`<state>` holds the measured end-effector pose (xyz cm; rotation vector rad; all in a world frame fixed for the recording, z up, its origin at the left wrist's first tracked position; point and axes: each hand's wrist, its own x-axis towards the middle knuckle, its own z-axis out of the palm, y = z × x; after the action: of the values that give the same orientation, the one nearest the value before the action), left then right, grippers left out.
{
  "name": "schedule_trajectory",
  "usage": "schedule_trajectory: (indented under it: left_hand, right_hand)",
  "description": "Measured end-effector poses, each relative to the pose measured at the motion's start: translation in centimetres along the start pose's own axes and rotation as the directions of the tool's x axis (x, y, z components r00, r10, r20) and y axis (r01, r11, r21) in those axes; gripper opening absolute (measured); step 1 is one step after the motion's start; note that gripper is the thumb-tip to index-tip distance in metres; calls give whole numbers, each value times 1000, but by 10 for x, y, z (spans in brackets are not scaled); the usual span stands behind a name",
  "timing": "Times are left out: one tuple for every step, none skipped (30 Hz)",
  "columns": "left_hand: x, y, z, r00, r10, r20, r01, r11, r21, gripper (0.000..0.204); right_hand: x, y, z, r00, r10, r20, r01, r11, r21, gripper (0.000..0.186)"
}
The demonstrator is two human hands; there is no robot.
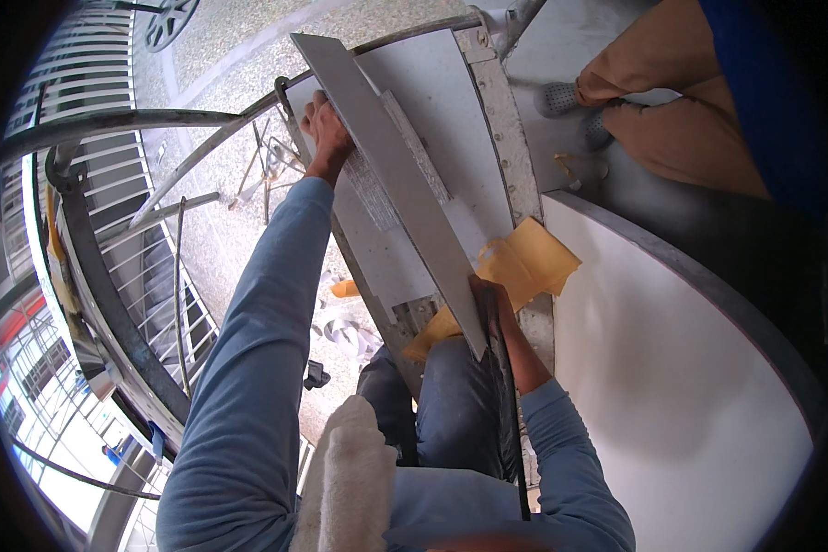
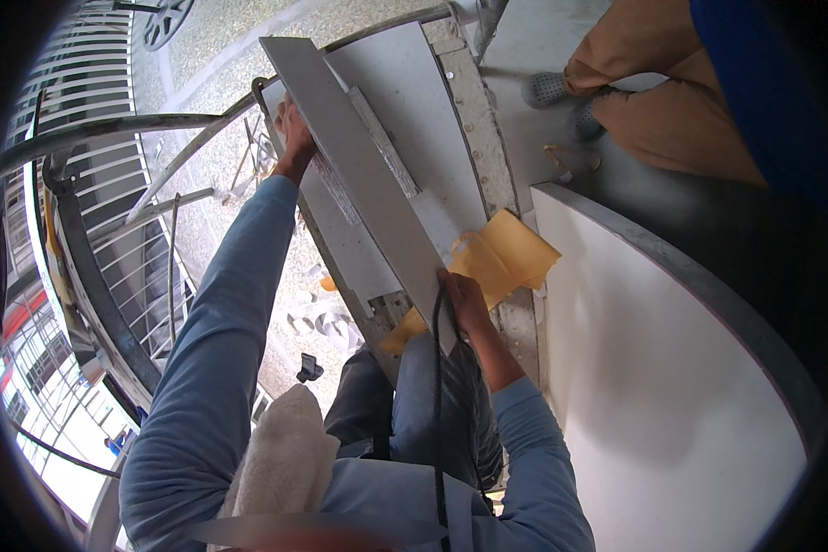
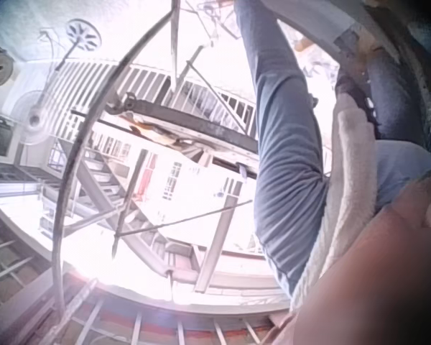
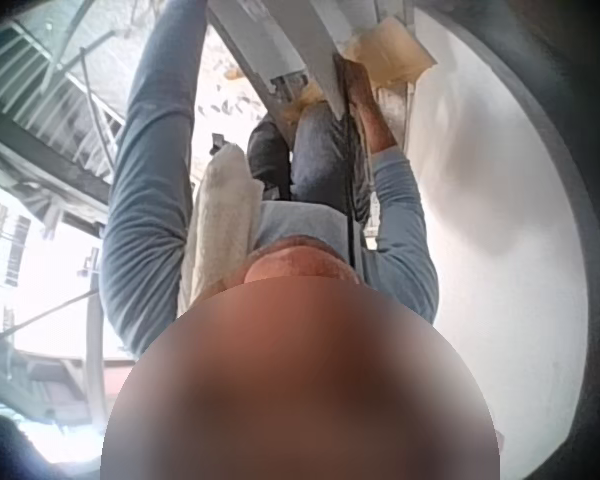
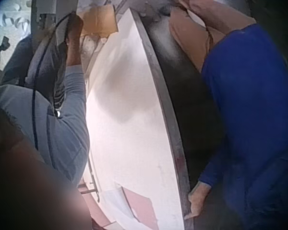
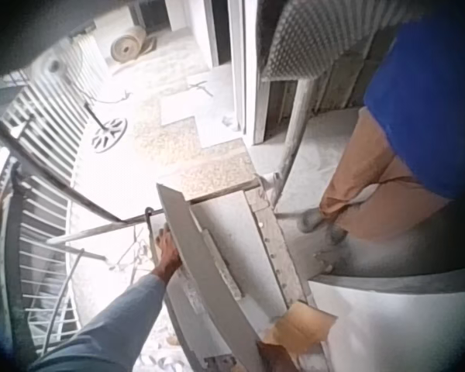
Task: The person cuts strips of reflective insulation material using a utility knife and a straightedge, then fits the strips into ceiling gaps. They repeat the process for multiple sections, aligning and trimming the material to fit the ceiling cavity.
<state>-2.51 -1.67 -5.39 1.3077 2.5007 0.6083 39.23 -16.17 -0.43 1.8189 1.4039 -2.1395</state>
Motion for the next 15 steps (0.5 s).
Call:
schedule_trajectory:
  left_hand:
    - [1,-4,2,1000,9,11,-9,1000,0,36]
    - [1,-8,5,1000,16,13,-16,1000,-8,35]
    - [2,-13,6,1000,5,22,-4,1000,-22,35]
    - [2,-18,7,999,41,0,-41,999,-15,35]
    - [2,-23,7,998,59,-13,-59,998,-11,35]
    - [3,-27,4,999,41,31,-41,999,6,35]
    - [0,-31,0,995,94,-25,-96,990,-101,36]
    - [-2,-34,-8,993,113,-24,-115,974,-193,36]
    - [-5,-33,-16,997,72,27,-61,956,-285,37]
    - [-13,-30,-24,995,70,-74,-89,947,-309,39]
    - [-26,-26,-33,993,7,-121,-47,941,-336,40]
    - [-41,-21,-45,984,-102,-147,41,929,-369,42]
    - [-56,-13,-52,974,-137,-180,61,924,-377,45]
    - [-74,-1,-55,957,-217,-194,128,912,-390,47]
    - [-89,10,-58,935,-264,-236,153,903,-401,50]
  right_hand:
    - [1,0,2,1000,3,-21,-4,999,-33,65]
    - [2,0,4,999,37,-37,-40,996,-74,66]
    - [2,-1,6,998,-9,-61,1,991,-132,66]
    - [3,-4,7,997,-27,-77,11,981,-196,67]
    - [2,-7,8,994,-37,-100,10,967,-255,67]
    - [1,-11,8,991,-78,-109,43,955,-294,67]
    - [-1,-15,7,985,-111,-128,63,942,-330,68]
    - [-3,-19,6,983,-129,-133,73,929,-362,68]
    - [-4,-23,5,986,-104,-129,48,926,-375,69]
    - [-5,-26,4,992,-62,-112,15,923,-385,70]
    - [-6,-29,3,995,-20,-95,-20,919,-394,72]
    - [-6,-31,4,993,-25,-119,-31,895,-445,74]
    - [-6,-32,5,990,-32,-140,-42,868,-494,76]
    - [-6,-31,7,987,-34,-158,-58,838,-543,78]
    - [-5,-30,10,981,-75,-179,-38,831,-556,79]
